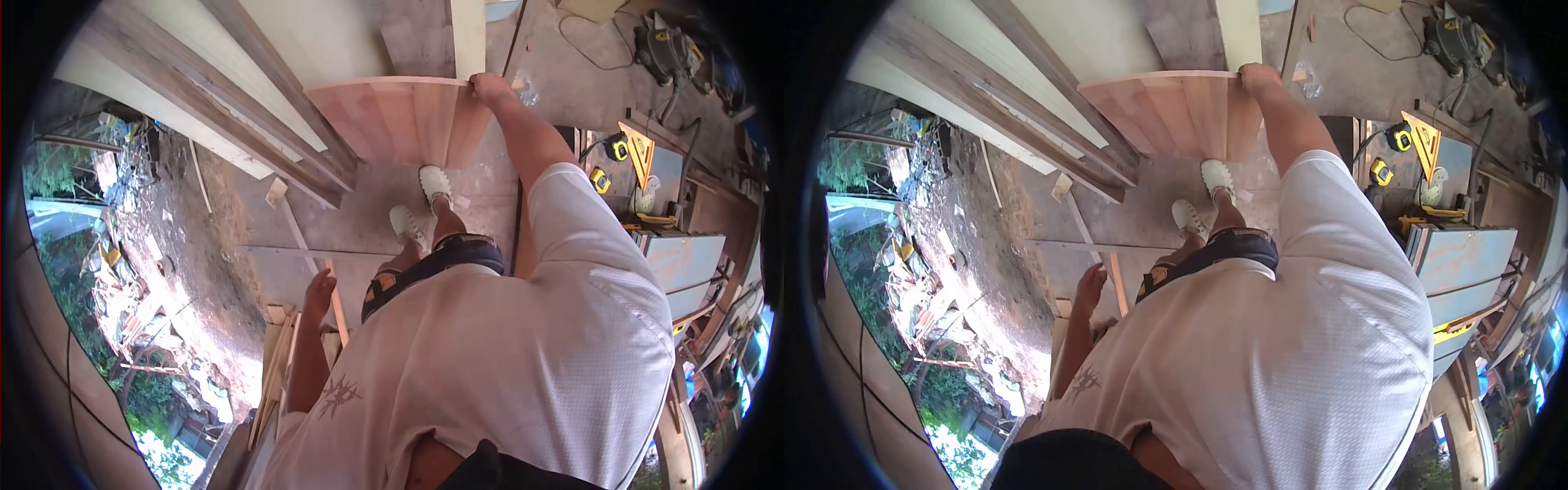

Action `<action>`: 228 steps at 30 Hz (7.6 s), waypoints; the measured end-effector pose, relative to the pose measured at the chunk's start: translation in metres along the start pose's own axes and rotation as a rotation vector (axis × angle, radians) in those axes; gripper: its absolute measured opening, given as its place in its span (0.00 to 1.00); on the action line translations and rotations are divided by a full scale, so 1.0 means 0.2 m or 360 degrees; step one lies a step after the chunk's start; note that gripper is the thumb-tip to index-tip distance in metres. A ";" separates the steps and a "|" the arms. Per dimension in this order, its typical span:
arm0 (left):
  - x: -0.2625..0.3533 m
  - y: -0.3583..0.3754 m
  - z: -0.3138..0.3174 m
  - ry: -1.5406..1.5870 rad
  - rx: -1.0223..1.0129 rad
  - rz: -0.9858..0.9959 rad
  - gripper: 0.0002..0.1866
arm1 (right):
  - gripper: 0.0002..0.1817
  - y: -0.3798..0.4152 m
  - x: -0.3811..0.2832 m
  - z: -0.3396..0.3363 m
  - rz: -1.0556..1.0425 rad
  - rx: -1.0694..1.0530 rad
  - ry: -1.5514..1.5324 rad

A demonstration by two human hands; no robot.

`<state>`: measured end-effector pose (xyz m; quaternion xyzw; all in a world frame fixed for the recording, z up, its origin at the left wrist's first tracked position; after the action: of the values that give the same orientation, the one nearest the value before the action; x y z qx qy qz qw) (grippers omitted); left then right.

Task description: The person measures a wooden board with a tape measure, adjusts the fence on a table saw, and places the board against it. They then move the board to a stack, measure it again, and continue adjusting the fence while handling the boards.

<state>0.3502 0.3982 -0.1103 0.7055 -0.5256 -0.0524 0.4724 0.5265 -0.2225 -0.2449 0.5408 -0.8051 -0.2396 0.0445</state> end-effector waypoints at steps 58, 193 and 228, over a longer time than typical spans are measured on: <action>2.21 0.32 1.94 -0.0397 -0.0531 0.2068 0.14 | 0.16 4.22 0.24 1.47 0.1708 0.0589 -0.2387; 1.72 -1.04 0.99 -0.0450 -0.0726 0.1018 0.29 | 0.46 2.44 -0.46 0.66 0.0746 0.0300 -0.1600; 1.62 -0.13 0.57 -0.1569 -0.0510 0.2088 0.17 | 0.34 3.82 -0.87 1.22 0.1903 0.0650 -0.2647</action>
<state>0.4464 0.0730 -0.0555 0.0767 -0.9624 -0.1435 0.2175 -0.1320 0.2454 -0.0964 -0.2841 -0.7433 -0.3346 -0.5048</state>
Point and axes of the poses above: each hand's wrist, its own y-axis away from the middle knuckle, its own z-axis out of the palm, x = y × z, the point moved 7 cm from there along -y, towards the middle knuckle, and after that the axes turned 8 degrees about x, right-handed, at the moved point
